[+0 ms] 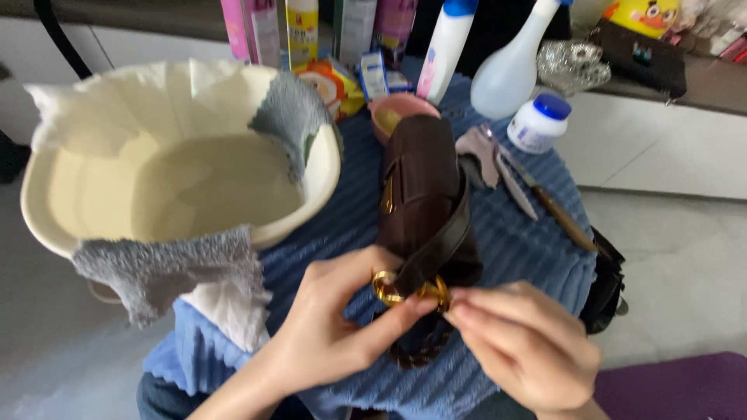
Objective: Applying a cut lemon to the metal hardware of a brown leather handbag to clean or polish it.
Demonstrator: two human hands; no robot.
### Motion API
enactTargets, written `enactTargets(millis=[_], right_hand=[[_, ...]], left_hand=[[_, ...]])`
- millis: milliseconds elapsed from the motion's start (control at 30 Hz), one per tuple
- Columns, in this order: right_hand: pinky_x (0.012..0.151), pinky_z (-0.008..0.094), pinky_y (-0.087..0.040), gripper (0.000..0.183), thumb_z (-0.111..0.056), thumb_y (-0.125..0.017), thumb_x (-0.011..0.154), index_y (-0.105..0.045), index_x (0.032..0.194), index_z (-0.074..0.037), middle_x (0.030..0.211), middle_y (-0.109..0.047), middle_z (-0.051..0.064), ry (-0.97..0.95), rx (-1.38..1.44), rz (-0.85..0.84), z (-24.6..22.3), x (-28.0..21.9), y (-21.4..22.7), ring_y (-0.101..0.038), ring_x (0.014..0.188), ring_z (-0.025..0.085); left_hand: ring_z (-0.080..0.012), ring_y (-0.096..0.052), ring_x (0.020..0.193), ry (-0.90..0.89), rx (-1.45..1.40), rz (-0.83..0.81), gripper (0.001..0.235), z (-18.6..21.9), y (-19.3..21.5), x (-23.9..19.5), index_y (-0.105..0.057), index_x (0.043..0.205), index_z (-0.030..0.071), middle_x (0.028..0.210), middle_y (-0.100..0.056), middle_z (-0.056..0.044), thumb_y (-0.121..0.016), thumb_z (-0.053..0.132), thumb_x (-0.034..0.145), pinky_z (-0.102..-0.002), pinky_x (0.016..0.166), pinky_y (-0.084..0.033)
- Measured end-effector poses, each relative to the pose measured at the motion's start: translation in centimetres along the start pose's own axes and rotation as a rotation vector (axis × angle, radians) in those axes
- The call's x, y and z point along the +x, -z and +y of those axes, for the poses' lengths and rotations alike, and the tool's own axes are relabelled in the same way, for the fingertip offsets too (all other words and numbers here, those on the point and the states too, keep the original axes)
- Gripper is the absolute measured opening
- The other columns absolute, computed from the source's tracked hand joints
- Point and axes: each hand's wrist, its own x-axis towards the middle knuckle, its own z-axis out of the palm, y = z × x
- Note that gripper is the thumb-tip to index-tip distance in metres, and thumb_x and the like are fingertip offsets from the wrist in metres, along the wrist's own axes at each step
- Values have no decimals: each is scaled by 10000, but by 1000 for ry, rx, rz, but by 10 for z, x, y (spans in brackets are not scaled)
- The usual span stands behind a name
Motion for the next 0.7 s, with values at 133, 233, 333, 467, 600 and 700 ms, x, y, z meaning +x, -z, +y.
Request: enactTargets(millis=[133, 233, 333, 467, 600, 700], right_hand=[[707, 300, -689, 250, -71, -839, 793, -709, 1000, -17, 1006, -757, 147, -74, 20, 42, -11, 5, -5, -806, 809, 202], [689, 292, -687, 203, -136, -765, 814, -738, 993, -45, 1015, -772, 169, -279, 105, 140, -20, 0, -13, -824, 770, 208], [397, 161, -608, 101, -52, -784, 762, -764, 854, -88, 936, -804, 142, -575, 184, 202, -24, -2, -16, -823, 714, 156], [500, 145, -522, 128, -95, -798, 774, -790, 901, -83, 987, -816, 163, -616, 374, 149, -18, -10, -11, -725, 629, 81], [598, 155, -724, 122, 7, -775, 759, -796, 872, -32, 927, -822, 159, -563, 399, 28, -6, -14, -2, -831, 658, 136], [510, 118, -646, 166, 16, -827, 718, -764, 867, -25, 884, -797, 157, -560, 411, 61, -4, -7, -4, -812, 652, 127]], left_hand=[[-91, -592, 667, 14, -14, 8, 176, 1, 0, 0, -609, 842, 115, 779, -647, 27, -752, 166, 932, -245, 628, -484], [-103, -609, 669, 32, -62, 19, 154, 1, 0, 0, -623, 859, 103, 799, -664, 8, -752, 146, 932, -249, 625, -488], [-121, -634, 676, 23, -44, 11, 107, 0, 0, 1, -654, 893, 105, 824, -692, 5, -741, 147, 937, -250, 641, -511], [-128, -627, 664, 23, -33, 11, 133, 2, 0, 0, -636, 878, 108, 807, -674, 2, -747, 154, 936, -258, 626, -495], [-120, -599, 668, 15, -31, 0, 156, 1, -1, -1, -616, 871, 108, 796, -649, 11, -745, 159, 941, -255, 637, -485], [-112, -611, 667, 20, -11, -2, 178, -1, -2, -1, -608, 860, 118, 789, -659, 21, -755, 184, 934, -251, 636, -484]])
